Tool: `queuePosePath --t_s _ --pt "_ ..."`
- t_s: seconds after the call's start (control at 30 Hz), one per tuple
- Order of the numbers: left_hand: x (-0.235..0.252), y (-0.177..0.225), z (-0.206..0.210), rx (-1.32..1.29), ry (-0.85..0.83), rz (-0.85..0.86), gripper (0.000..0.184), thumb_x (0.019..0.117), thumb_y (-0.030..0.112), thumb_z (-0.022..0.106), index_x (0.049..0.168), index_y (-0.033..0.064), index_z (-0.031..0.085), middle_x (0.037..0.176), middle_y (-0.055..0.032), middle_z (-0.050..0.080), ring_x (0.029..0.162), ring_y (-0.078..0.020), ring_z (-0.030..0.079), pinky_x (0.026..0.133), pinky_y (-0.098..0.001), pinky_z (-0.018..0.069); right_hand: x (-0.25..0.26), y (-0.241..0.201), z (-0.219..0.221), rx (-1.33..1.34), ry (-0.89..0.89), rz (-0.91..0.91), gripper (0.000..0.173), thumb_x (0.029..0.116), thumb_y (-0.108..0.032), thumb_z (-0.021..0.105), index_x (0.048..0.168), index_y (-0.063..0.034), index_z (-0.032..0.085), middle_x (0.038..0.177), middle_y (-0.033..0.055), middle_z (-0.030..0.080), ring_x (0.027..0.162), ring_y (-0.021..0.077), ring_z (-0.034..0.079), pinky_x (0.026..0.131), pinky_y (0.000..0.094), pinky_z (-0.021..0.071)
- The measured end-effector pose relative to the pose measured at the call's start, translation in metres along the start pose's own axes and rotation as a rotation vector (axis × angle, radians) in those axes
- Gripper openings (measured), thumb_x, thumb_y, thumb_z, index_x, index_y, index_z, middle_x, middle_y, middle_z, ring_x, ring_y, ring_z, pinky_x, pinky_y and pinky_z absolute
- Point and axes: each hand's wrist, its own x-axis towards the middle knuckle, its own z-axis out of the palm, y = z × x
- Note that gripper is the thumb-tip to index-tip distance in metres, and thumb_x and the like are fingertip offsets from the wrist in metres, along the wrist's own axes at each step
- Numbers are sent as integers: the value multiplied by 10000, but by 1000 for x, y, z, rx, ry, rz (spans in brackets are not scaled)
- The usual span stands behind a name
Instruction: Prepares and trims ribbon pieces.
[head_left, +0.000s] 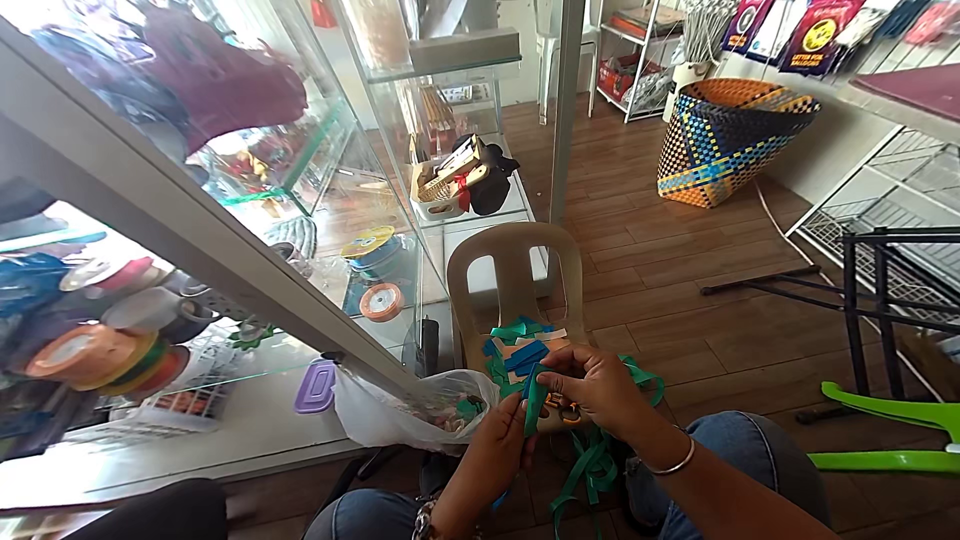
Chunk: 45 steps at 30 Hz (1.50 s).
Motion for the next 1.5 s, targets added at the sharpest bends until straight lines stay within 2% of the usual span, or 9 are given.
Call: queuePosePath --t_s 0.2,0.33,0.4,0.5,0.67,0.8,1.0,1.33,1.5 --pt "-2 -6 -3 -46 -22 32 584 1109 415 140 1208 49 584 809 5 662 623 -78 629 570 -218 552 0 1 -1 15 -11 -15 167 885 -78 781 1028 -26 711 858 12 726 679 44 670 598 181 562" --pt "-2 -3 -2 -37 -13 20 445 1120 350 266 1253 61 578 1029 -22 733 680 -85 689 599 -222 581 0 -1 -2 12 -43 -18 161 884 -71 779 1024 -26 713 851 10 726 680 37 667 608 178 561" --pt "-2 -1 -2 -64 -24 21 427 1123 327 264 1263 63 568 1058 -26 733 721 -96 705 637 -234 595 -1 -1 -2 3 -81 -29 153 889 -72 774 1021 -29 709 847 -1 724 687 29 667 624 176 563" --pt "0 0 -2 -104 -56 54 372 1126 283 278 1209 59 563 948 -11 720 717 -91 699 654 -239 599 -1 -1 -1 1 -112 -53 148 889 -70 771 1017 -29 710 853 -6 723 711 28 673 653 174 570" --pt "4 -4 1 -140 -38 69 260 1113 197 362 1106 69 589 740 61 582 595 -37 584 591 -201 546 0 0 1 -10 -120 -79 175 885 -92 781 1034 -26 717 874 -3 725 745 20 671 688 165 562" --pt "1 2 0 -275 -14 29 268 1115 196 331 1067 88 571 719 58 566 570 -45 577 581 -218 560 1 -4 -6 137 -260 -39 335 868 -33 781 1179 30 671 971 53 740 859 91 717 798 231 605" --pt "0 2 -3 -332 -57 72 282 1113 205 330 1075 98 588 718 68 587 572 -39 587 576 -212 559 -1 -6 -3 196 -212 14 206 885 13 746 1083 1 689 911 47 743 768 93 707 692 224 595" --pt "0 0 -8 -232 -100 119 295 1113 192 339 1148 68 604 766 54 649 601 -35 614 585 -199 551 -3 -9 -4 191 -200 29 189 885 10 751 1069 -8 709 886 35 751 742 77 703 652 208 583" --pt "0 -1 -5 -227 -45 95 253 1108 184 369 1081 85 600 720 79 582 574 -23 577 569 -196 540 -7 -12 -4 148 -199 8 152 932 -40 717 1082 -11 726 905 31 756 760 82 714 676 217 599"
